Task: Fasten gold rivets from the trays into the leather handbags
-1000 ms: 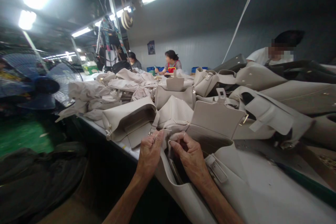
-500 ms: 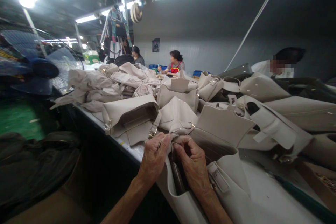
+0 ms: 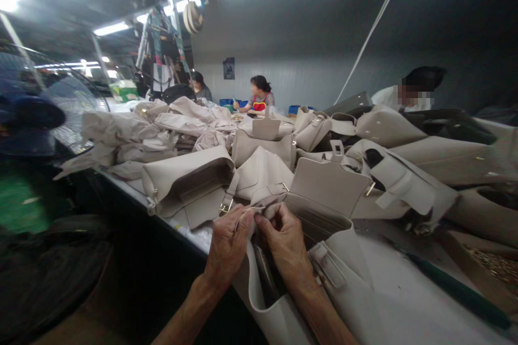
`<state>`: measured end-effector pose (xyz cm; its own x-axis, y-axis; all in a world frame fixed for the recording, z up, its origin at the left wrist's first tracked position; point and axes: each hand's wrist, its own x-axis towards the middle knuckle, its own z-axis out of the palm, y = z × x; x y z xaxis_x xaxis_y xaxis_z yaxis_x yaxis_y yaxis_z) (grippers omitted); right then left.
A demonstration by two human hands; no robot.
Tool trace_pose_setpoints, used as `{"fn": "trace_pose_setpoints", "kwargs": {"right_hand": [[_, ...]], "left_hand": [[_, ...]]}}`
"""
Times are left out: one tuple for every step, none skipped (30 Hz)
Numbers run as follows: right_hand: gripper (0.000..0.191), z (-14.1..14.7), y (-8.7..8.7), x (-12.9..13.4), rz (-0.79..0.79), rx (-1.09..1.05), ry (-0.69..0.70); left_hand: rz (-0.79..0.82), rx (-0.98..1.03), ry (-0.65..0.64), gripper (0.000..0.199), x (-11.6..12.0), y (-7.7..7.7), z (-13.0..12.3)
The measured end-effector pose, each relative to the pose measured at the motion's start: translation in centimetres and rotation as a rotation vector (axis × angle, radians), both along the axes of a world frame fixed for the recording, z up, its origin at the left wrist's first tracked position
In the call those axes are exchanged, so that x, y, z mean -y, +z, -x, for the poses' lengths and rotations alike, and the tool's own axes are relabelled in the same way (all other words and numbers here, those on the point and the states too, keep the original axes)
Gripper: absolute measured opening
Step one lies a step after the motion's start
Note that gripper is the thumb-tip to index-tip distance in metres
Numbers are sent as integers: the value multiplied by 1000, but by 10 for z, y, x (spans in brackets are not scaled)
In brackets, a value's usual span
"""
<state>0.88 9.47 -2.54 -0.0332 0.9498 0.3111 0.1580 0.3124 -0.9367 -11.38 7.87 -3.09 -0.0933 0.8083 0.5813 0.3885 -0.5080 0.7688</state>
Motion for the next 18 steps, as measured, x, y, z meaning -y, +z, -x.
{"fn": "trace_pose_setpoints", "kwargs": {"right_hand": [[25, 0, 0, -1, 3, -3, 3], [25, 0, -1, -2, 5, -18, 11], [24, -1, -2, -3, 9, -44, 28], [22, -2, -3, -4, 18, -79, 56], [21, -3, -3, -5, 36, -122, 97], [19, -4, -2, -6, 63, -163, 145], [17, -5, 1, -6, 95, -190, 196], [15, -7, 5, -5, 122, -188, 239], [12, -10, 11, -2, 132, -146, 264], [9, -13, 20, 2, 110, -66, 256], [6, -18, 30, 9, 51, 42, 214], [4, -24, 42, 17, -43, 159, 148], [3, -31, 55, 26, -164, 264, 66], [3, -40, 69, 37, -302, 345, -25], [4, -50, 82, 48, -443, 400, -111], [6, -61, 95, 59, -576, 439, -196], [7, -74, 107, 69, -693, 473, -286], [8, -87, 118, 78, -780, 508, -395]], "left_hand": [[3, -10, -4, 31, 0, 0, 0], [11, -21, -14, 30, 0, 0, 0], [23, -31, -24, 29, 0, 0, -1], [37, -42, -31, 27, 0, 1, -1], [48, -56, -36, 24, 1, 2, -1], [63, -72, -36, 23, 2, 4, 0], [85, -87, -28, 24, 4, 6, 1], [108, -104, -9, 26, 5, 8, 3], [129, -122, 17, 28, 5, 10, 5], [146, -142, 40, 29, 6, 13, 8], [156, -160, 58, 30, 5, 16, 11], [158, -175, 66, 31, 4, 19, 15], [156, -189, 65, 32, 2, 23, 19], [153, -202, 59, 32, -1, 28, 23], [155, -213, 51, 33, -5, 34, 26], [155, -220, 46, 33, -9, 41, 29], [150, -227, 35, 34, -14, 49, 31], [141, -235, 18, 35, -20, 57, 32]]}}
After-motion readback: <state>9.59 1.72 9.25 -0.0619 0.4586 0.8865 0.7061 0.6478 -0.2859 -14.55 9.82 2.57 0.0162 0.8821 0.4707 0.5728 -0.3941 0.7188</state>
